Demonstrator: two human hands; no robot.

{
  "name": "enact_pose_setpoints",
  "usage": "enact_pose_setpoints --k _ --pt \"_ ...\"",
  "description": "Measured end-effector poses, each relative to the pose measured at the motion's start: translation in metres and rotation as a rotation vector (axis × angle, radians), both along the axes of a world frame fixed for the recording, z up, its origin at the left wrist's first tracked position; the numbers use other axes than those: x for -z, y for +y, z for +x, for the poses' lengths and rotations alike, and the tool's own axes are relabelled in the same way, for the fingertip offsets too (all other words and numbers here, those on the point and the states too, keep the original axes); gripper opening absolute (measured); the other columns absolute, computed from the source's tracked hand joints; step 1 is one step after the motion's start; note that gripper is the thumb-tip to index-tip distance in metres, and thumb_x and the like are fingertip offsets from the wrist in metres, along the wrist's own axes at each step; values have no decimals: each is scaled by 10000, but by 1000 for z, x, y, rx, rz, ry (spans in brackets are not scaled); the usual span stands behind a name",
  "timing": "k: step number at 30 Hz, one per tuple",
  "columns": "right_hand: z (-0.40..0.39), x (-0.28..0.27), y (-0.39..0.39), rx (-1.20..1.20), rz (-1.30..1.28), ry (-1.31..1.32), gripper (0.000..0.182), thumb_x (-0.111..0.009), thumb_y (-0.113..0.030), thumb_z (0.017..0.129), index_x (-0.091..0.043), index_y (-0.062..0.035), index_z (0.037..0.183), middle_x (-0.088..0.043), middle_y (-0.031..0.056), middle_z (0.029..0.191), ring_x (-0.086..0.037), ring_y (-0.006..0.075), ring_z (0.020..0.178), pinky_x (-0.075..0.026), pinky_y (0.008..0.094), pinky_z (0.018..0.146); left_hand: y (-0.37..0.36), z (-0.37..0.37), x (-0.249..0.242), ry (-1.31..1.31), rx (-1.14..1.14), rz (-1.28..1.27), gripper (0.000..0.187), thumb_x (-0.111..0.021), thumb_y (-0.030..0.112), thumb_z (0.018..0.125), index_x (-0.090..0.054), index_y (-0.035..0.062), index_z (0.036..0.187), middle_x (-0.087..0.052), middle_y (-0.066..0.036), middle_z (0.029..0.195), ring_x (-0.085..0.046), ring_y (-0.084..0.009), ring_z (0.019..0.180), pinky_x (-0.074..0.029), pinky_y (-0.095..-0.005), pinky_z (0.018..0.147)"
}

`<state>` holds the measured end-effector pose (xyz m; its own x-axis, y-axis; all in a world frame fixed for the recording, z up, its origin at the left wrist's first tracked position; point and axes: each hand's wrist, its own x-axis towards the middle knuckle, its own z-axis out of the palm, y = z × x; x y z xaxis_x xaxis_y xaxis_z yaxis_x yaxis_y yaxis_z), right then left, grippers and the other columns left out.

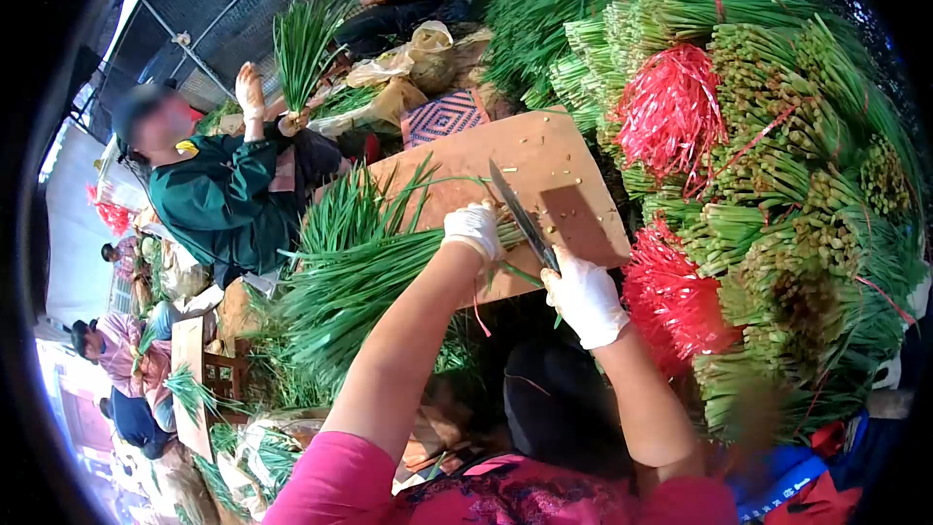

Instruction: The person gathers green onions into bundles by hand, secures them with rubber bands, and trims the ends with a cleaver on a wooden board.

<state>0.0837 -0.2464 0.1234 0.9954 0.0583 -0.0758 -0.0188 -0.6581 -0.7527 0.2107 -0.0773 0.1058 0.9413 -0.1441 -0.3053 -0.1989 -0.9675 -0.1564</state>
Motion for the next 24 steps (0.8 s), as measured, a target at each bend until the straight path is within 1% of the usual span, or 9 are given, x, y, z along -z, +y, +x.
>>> enact_pose_setpoints --k 3,9,12,14,16,18,19,22,24 --pt "-6 -2 9 14 83 139 234 -541 -244 871 -545 -44 993 -604 120 594 -619 255 534 -471 401 501 2 -1 2 -41 6 -50 614 -741 371 631 -558 61 1129 -637 -113 1083 -639 -267 987 -518 -360 800" --pt "2 3 11 -52 13 157 186 -521 -209 872 -514 -24 895 -569 101 563 -591 231 501 -455 372 474 9 2 -3 59 38 -96 646 -759 405 599 -571 67 1117 -650 -113 1073 -643 -240 981 -520 -347 794" --pt "9 -4 19 -27 221 285 165 -496 -186 869 -505 -21 877 -535 83 553 -550 205 470 -431 350 448 11 2 -4 65 48 -138 656 -765 410 595 -570 65 1118 -650 -115 1077 -642 -237 982 -517 -349 800" --pt "30 45 29 19 456 368 131 -485 -153 853 -502 -25 871 -514 76 554 -523 187 458 -411 344 425 10 2 2 21 62 -131 648 -765 404 602 -569 65 1119 -651 -118 1068 -642 -236 982 -515 -353 803" --pt "60 96 49 66 263 354 164 -527 -164 799 -504 -12 856 -534 118 570 -550 236 469 -419 372 420 12 1 9 -27 54 -121 641 -765 396 609 -568 64 1121 -651 -121 1061 -642 -242 982 -514 -356 806" --pt "59 70 53 55 264 314 178 -531 -178 785 -508 -6 824 -538 142 577 -555 259 470 -427 391 432 13 2 13 -78 43 -108 633 -765 387 617 -567 63 1124 -649 -127 1059 -641 -254 981 -513 -360 810" --pt "65 79 53 112 180 315 142 -525 -151 779 -524 -11 798 -530 123 563 -546 239 457 -422 383 428 12 4 12 -35 45 -139 685 -781 419 594 -564 60 1134 -628 -140 1095 -629 -266 1009 -508 -361 828" --pt "62 89 35 94 586 407 116 -518 -129 773 -538 -16 788 -551 106 584 -550 215 469 -420 364 427 9 -1 9 -45 25 -122 810 -796 484 552 -531 58 1188 -618 -134 1113 -625 -281 1009 -506 -359 842" --pt "59 78 14 149 574 483 214 -554 -129 765 -581 -28 952 -583 122 641 -565 244 511 -448 376 466 19 -14 -20 13 0 -225 1114 -789 563 527 -292 61 1388 -455 -161 1336 -455 -308 1232 -381 -437 1001"
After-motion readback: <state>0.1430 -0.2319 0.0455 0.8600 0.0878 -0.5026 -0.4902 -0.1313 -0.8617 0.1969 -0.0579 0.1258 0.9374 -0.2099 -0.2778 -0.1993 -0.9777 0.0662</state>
